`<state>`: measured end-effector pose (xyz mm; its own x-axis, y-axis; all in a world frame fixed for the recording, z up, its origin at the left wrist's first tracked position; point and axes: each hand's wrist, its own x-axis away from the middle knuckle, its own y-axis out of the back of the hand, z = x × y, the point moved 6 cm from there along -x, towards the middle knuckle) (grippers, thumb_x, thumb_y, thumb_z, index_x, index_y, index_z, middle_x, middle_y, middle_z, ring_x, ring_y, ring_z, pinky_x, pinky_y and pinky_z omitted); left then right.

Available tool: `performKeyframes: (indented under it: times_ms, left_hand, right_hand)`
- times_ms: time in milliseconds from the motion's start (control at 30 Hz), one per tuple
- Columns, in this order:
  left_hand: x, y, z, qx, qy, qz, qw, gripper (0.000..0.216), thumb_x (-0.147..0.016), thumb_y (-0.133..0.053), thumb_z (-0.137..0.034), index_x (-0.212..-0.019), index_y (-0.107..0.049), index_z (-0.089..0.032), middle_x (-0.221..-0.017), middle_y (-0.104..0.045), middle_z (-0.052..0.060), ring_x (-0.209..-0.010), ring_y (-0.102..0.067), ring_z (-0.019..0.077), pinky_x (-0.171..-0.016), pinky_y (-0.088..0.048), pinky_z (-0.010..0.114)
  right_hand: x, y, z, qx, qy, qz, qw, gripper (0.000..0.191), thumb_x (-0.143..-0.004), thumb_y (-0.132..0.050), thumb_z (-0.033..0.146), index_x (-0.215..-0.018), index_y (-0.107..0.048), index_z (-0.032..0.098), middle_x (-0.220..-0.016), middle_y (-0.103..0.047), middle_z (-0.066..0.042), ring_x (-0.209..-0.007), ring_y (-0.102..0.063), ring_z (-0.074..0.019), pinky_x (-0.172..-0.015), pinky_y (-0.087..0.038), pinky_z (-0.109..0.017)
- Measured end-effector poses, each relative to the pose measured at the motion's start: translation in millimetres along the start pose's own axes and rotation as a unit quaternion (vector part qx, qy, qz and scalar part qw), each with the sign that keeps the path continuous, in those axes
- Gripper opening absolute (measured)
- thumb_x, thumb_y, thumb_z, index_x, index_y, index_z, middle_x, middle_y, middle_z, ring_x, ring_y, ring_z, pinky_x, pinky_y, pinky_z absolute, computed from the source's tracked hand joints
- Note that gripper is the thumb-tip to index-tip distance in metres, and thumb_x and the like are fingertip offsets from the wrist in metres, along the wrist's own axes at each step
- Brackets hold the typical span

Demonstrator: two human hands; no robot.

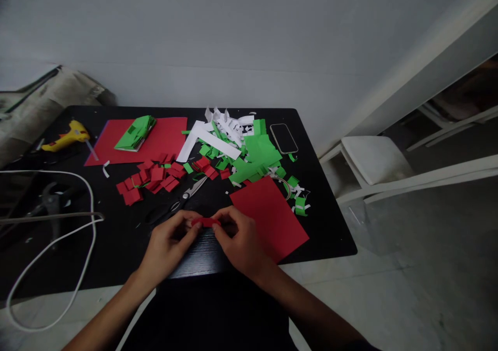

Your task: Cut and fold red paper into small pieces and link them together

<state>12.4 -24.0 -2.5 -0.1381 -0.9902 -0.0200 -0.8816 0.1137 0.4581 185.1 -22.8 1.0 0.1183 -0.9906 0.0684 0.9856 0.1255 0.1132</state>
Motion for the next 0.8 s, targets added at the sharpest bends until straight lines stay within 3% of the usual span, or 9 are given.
performKeyframes:
  times_ms: [300,800]
  left_hand:
    - [-0.5,0.2,-4.0,-0.018,-0.05,-0.007,0.999,0.018,-0.096,-0.062,-0.026,-0.11,-0.072,-0.023,-0.084,-0.072,0.0,-0.072,-0.066,0.0127,-0.067,-0.053,0.022]
    - [-5.5,-4.0,-9.0,-0.043,-0.081,0.027,0.995,0.018,-0.095,-0.063,-0.021,-0.113,-0.067,-0.023,-0.089,-0.07,-0.001,-0.071,-0.065,0.0125,-0.064,-0.054,0.022]
  right_hand:
    - [-1.1,2.7,-5.1,-0.017,-0.016,-0.013,1.0,0.013,-0.088,-0.067,0.022,-0.1,-0.072,0.023,-0.097,-0.075,-0.003,-0.088,-0.074,-0.0187,-0.078,-0.06,-0.03]
    - [-3.0,5.3,-10.4,-0.03,-0.037,-0.023,0.999,0.013,-0.086,-0.068,0.023,-0.098,-0.071,0.021,-0.095,-0.075,-0.003,-0.081,-0.075,-0.0179,-0.076,-0.061,-0.03]
